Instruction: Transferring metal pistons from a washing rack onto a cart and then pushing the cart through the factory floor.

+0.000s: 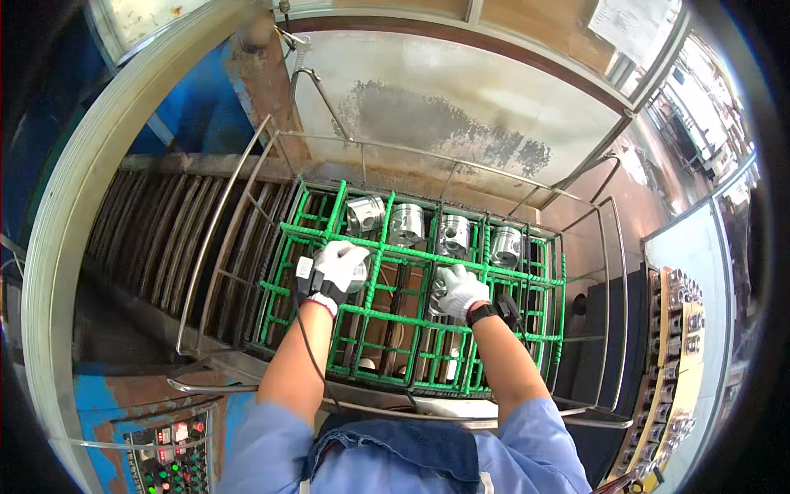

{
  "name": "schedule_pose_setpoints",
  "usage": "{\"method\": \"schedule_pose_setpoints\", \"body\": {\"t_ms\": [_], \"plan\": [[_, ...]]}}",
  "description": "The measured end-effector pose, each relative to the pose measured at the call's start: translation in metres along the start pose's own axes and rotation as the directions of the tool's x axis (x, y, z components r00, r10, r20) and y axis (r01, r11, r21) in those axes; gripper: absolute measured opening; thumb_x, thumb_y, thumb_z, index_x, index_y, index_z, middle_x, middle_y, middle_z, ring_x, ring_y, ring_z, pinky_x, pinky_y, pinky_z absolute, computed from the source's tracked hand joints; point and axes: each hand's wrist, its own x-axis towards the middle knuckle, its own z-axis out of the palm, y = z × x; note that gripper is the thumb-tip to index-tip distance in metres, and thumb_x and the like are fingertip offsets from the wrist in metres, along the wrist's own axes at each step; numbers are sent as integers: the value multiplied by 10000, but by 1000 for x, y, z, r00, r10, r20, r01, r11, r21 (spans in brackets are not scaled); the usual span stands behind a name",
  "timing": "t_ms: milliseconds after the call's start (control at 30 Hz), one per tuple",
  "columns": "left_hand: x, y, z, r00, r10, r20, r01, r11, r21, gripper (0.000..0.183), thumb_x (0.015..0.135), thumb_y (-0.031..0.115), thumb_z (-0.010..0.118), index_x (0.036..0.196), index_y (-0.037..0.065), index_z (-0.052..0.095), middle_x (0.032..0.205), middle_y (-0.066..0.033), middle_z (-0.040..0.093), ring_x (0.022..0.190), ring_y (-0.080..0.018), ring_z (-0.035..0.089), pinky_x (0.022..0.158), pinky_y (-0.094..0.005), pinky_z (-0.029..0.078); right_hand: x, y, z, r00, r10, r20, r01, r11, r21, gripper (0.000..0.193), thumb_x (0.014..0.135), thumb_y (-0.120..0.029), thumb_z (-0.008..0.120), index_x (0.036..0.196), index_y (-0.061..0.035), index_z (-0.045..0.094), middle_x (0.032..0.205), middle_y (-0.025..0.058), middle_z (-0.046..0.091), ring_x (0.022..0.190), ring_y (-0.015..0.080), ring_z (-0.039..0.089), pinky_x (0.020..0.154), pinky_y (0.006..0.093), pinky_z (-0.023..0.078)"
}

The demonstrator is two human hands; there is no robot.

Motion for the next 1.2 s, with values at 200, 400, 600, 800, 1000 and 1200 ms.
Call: {"method": "schedule_pose_setpoints", "body": {"t_ms": [200, 400, 600, 800, 1000, 1200], "plan": [[-43, 45, -44, 994, -11, 112, -19, 965, 263, 405, 948, 365, 655, 707, 40, 683, 616, -62, 659, 552, -151, 589, 570, -333, 457, 20, 25, 26, 990, 23, -142, -15, 998, 59, 345, 905, -294, 600, 1250, -282, 597, 1251, 102, 616, 1060, 330, 691, 886, 456, 558], [-57, -3, -32, 990, -120, -80, 127, 464, 876, 920, 880, 860, 389, 1076, 51, 781, 1035, -202, 761, 961, -384, 733, 815, -507, 565, 10, 14, -29, 973, 18, -229, -16, 1000, 9, 222, 864, -315, 681, 1046, -205, 745, 982, 125, 757, 932, 327, 733, 775, 441, 571], [-51, -8, -39, 977, -205, 56, 65, 543, 837, 990, 878, 886, 297, 1140, 49, 756, 1065, -261, 727, 980, -392, 710, 917, -481, 503, -11, -85, -60, 943, -332, -19, 320, 890, 324, 592, 726, -436, 752, 1235, -137, 716, 1125, 120, 755, 1022, 293, 726, 901, 334, 568], [-64, -1, -16, 964, -192, 185, -107, 359, 927, 686, 825, 712, 606, 1170, 131, 724, 1124, -177, 729, 1090, -343, 695, 923, -487, 542, 30, -118, -11, 837, -540, -91, 491, 666, 561, 552, 867, -436, 711, 1318, -119, 678, 1282, 133, 704, 1114, 285, 702, 971, 348, 543], [-46, -29, 1, 942, -335, 4, 82, 243, 966, 345, 847, 375, 706, 1018, 85, 783, 1066, -195, 727, 1107, -411, 681, 717, -533, 598, 74, -103, -98, 966, -135, -221, 176, 969, 174, 542, 870, -365, 699, 1375, -200, 597, 1373, 134, 610, 1303, 306, 574, 1076, 577, 416], [-48, -61, 14, 994, -33, -106, 110, 441, 891, 347, 705, 385, 791, 824, 60, 775, 849, -190, 620, 681, -372, 657, 498, -561, 470, 170, -72, -22, 999, 38, -11, -36, 993, 108, 471, 1017, -474, 429, 1466, -335, 440, 1513, 168, 490, 1319, 371, 568, 1051, 492, 471]]}}
